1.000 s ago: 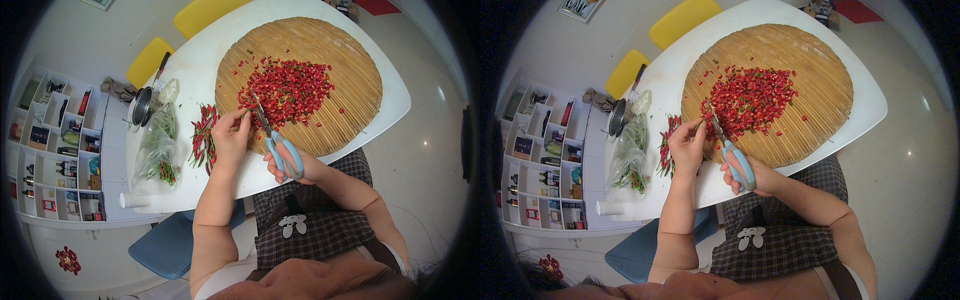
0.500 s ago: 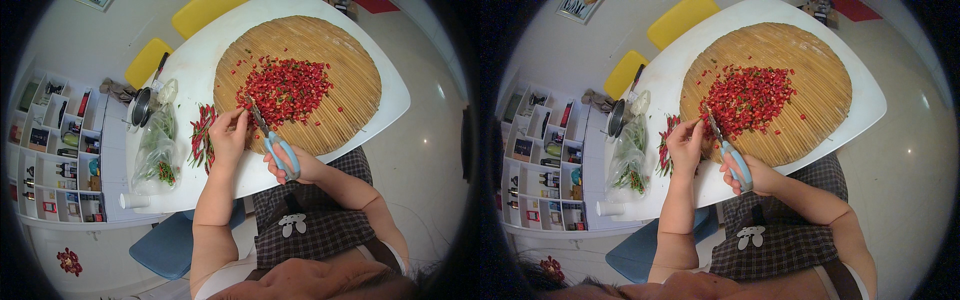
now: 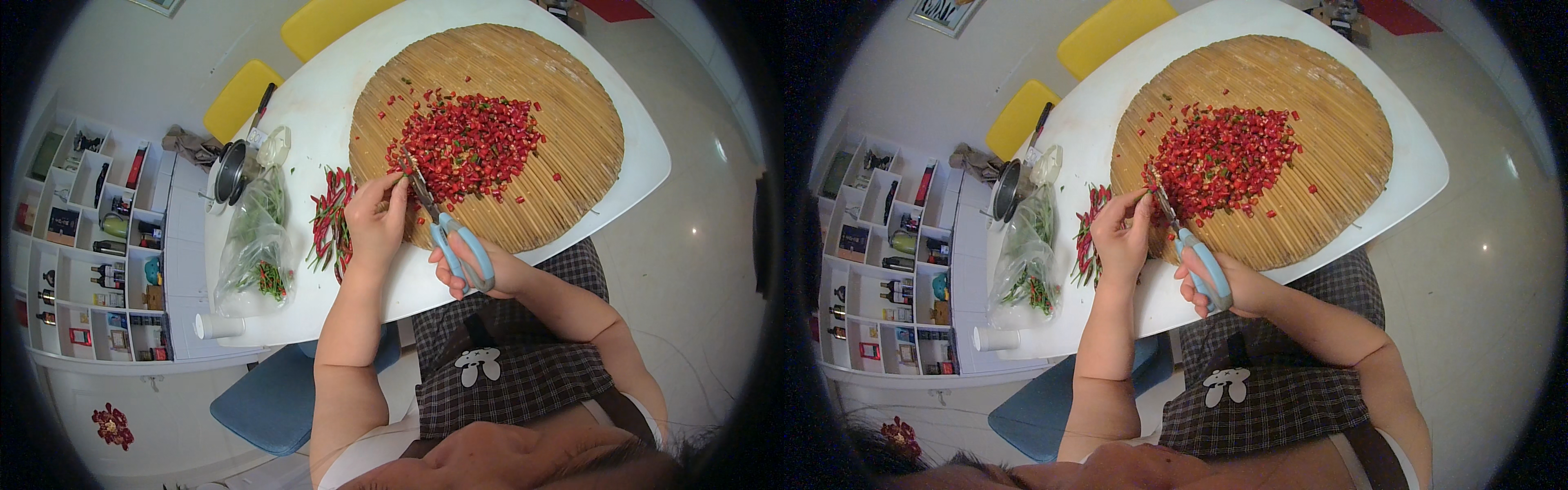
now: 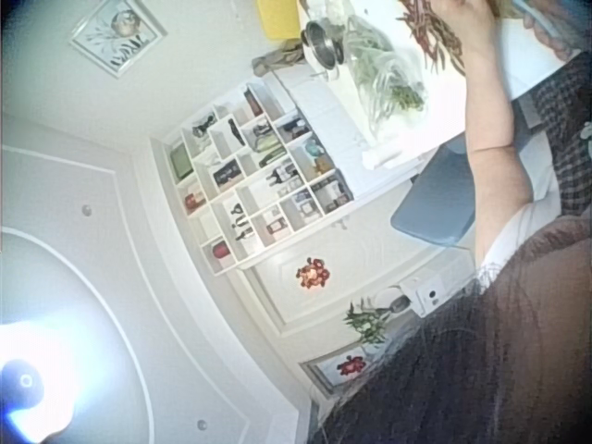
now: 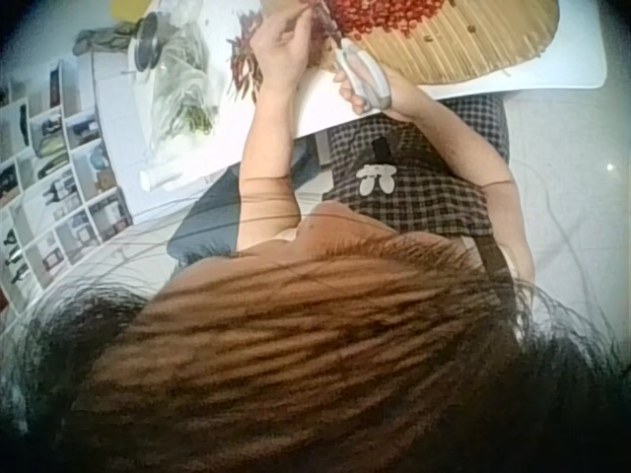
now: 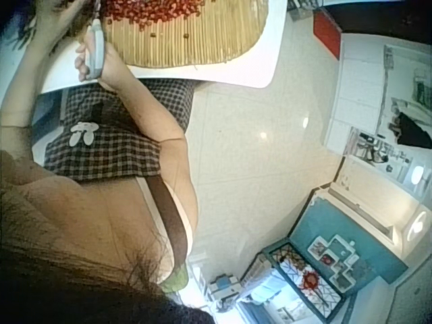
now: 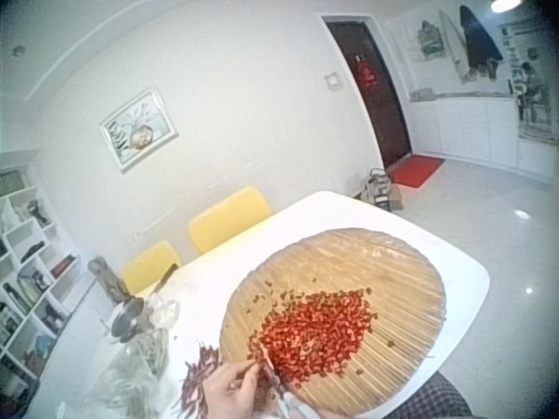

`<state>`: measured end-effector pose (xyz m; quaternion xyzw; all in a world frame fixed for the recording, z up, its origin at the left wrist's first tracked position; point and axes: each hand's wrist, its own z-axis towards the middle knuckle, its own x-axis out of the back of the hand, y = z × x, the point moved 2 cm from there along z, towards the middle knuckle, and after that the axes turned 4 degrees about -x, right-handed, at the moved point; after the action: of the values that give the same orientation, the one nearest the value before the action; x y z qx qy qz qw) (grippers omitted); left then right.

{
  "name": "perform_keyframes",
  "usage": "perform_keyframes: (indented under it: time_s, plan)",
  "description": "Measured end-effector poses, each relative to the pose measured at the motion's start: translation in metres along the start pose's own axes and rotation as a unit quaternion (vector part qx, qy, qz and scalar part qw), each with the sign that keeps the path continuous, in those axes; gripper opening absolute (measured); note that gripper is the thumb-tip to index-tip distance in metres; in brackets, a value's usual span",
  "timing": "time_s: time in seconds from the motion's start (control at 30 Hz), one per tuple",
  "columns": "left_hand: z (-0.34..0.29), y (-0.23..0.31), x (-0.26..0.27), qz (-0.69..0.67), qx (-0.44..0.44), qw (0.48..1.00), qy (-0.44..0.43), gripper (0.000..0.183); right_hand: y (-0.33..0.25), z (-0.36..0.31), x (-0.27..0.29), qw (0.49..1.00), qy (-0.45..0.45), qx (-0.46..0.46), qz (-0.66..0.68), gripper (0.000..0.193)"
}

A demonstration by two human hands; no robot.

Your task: The person uses scissors to cut small red chili peppers into pieces over a large round wooden board.

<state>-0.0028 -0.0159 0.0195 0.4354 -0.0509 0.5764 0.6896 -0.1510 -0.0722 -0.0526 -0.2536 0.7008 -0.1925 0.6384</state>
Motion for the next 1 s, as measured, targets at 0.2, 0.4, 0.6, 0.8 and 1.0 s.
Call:
perform_keyframes:
  time_s: [0.2,0.4,0.6,0.8,1.0]
  plan:
    - [-0.002,-0.008,-0.001,-0.026,0.031,0.999,0.005,0.011,-0.003,-0.002,-0.003,1.000,0.001,-0.006,-0.010,0.040]
    - [-0.004,-0.020,-0.005,-0.069,0.061,0.996,0.014,0.011,-0.003,-0.001,-0.004,1.000,0.011,-0.012,-0.008,0.039]
    - [-0.004,-0.023,-0.006,-0.197,0.186,0.963,0.017,0.011,-0.007,-0.004,-0.005,0.999,0.004,-0.016,-0.031,0.039]
    - [-0.002,-0.021,-0.008,-0.256,0.199,0.945,0.049,0.011,0.000,0.000,-0.002,1.000,0.028,-0.008,-0.005,0.040]
    - [-0.003,-0.020,-0.007,-0.252,0.219,0.943,0.016,0.012,-0.001,0.001,-0.003,0.999,0.026,-0.015,-0.037,0.040]
